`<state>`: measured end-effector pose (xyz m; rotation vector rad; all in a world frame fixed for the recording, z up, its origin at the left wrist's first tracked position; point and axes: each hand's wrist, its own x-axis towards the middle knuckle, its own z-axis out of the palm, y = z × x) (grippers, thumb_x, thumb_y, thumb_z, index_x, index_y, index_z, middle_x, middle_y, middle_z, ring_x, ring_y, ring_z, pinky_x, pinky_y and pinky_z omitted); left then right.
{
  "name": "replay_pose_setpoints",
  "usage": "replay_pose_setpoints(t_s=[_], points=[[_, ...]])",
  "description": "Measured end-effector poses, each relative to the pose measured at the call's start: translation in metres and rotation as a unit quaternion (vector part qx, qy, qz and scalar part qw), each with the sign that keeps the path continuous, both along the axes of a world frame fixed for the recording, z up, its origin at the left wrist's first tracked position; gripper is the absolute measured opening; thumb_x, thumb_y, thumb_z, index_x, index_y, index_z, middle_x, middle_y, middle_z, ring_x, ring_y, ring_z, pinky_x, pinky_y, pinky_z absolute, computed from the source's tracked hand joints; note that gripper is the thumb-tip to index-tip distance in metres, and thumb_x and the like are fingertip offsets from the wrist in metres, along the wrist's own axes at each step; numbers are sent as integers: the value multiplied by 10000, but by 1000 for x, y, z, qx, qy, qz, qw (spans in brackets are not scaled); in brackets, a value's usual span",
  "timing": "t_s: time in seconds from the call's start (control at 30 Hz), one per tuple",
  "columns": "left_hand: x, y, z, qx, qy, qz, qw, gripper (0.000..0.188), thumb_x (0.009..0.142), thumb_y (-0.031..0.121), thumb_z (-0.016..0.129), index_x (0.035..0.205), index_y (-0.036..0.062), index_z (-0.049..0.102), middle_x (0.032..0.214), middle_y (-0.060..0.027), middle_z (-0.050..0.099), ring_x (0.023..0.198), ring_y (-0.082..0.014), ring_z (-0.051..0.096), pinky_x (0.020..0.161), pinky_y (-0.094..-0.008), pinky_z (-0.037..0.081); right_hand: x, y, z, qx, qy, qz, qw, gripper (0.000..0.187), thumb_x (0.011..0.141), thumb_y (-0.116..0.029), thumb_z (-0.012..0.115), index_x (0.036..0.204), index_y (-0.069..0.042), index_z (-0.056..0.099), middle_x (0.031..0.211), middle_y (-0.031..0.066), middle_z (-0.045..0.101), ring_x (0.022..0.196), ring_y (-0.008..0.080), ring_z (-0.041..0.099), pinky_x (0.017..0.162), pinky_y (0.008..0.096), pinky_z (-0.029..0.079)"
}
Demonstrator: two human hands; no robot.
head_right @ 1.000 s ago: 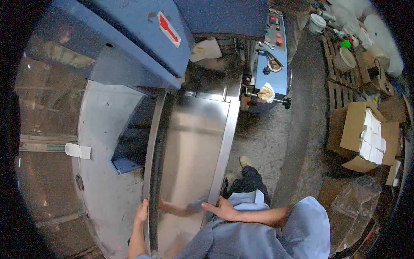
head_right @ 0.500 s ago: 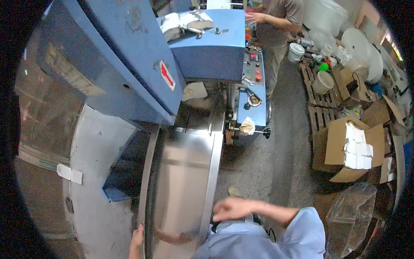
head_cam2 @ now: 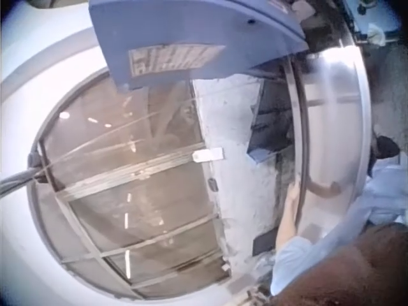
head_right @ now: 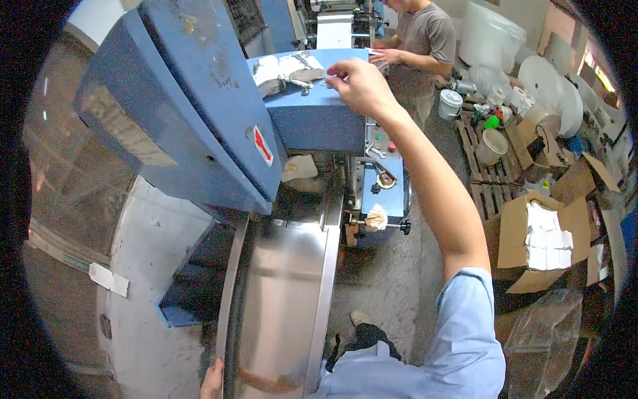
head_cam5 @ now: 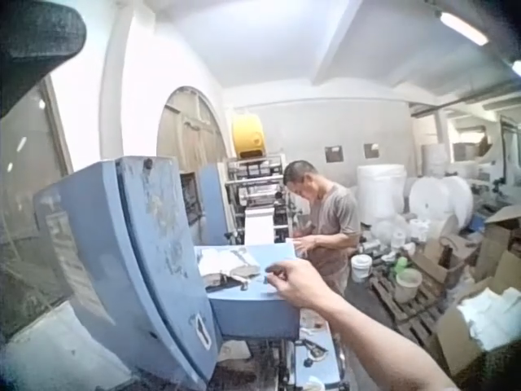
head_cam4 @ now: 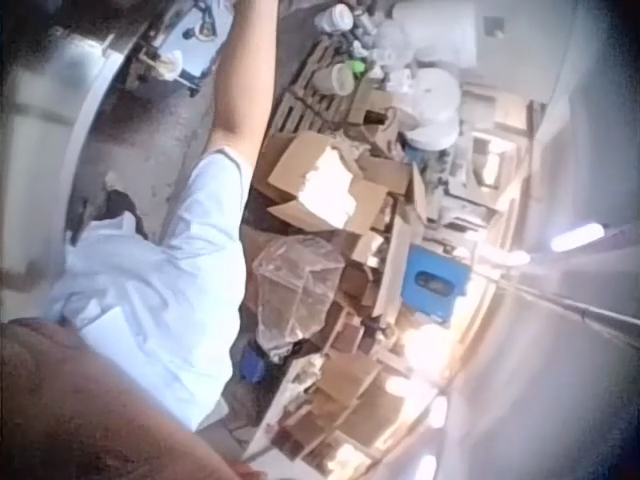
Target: Clean and inspect a stainless steel machine tray component in a maintenance area.
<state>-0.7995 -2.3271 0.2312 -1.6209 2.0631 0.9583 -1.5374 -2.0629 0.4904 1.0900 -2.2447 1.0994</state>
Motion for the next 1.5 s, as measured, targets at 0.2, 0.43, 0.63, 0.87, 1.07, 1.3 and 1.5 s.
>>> replay_pose_setpoints(t_s=[0.2, 0.43, 0.63, 0.87, 1.07, 1.3, 1.5], points=[[1, 3, 8, 90, 33, 75, 992, 816, 963, 678, 450, 1211, -76, 639, 1161, -192, 670, 1167, -232, 564, 1008, -375, 439, -38, -34, 13, 163, 11, -17, 986, 344, 822, -332, 734, 1003, -41, 756, 916, 221, 727, 897, 362, 710, 858, 430, 546], [7, 7, 6, 102, 65, 54, 991, 746, 995, 625, 447, 1238, -49, 654, 1215, -141, 654, 1192, -224, 564, 1022, -361, 457, -56, -59, 19, 291, 67, -83, 951, 215, 805, -212, 737, 946, -53, 766, 924, 190, 731, 915, 333, 708, 843, 419, 545], [18, -2, -8, 130, 22, 51, 990, 736, 1000, 618, 444, 1271, -37, 642, 1232, -140, 653, 1234, -196, 543, 1062, -357, 430, -50, -62, 22, 286, 98, -69, 951, 198, 774, -139, 695, 938, -55, 767, 909, 191, 727, 909, 332, 711, 813, 415, 556], [11, 4, -8, 12, -3, 82, 997, 835, 955, 677, 468, 1086, -120, 678, 1033, -174, 715, 1013, -208, 613, 902, -387, 471, -23, -66, 20, 252, 43, 60, 965, 241, 767, -114, 683, 979, -23, 754, 873, 168, 732, 819, 302, 710, 767, 382, 562], [4, 1, -6, -10, -14, 13, 1000, 859, 950, 698, 435, 1025, -121, 682, 964, -233, 712, 1010, -232, 639, 890, -403, 480, -29, -60, 14, 191, 56, 89, 976, 171, 833, -64, 691, 982, 18, 706, 900, 154, 734, 835, 261, 721, 751, 354, 565], [4, 3, 2, 16, -42, -27, 999, 895, 942, 721, 393, 1019, -123, 681, 1016, -303, 699, 1074, -373, 663, 937, -446, 467, 25, -24, 12, -115, -338, 338, 871, 236, 985, -139, 628, 1151, 29, 616, 1059, 108, 692, 928, 157, 699, 844, 294, 583], [14, 8, -5, -1, -18, 12, 1000, 920, 941, 718, 400, 1117, -151, 649, 1122, -331, 668, 1174, -381, 622, 1013, -419, 440, 73, -15, -16, -174, -414, 359, 818, 333, 968, -169, 657, 1267, -23, 637, 1062, 51, 678, 903, 93, 636, 775, 253, 567]])
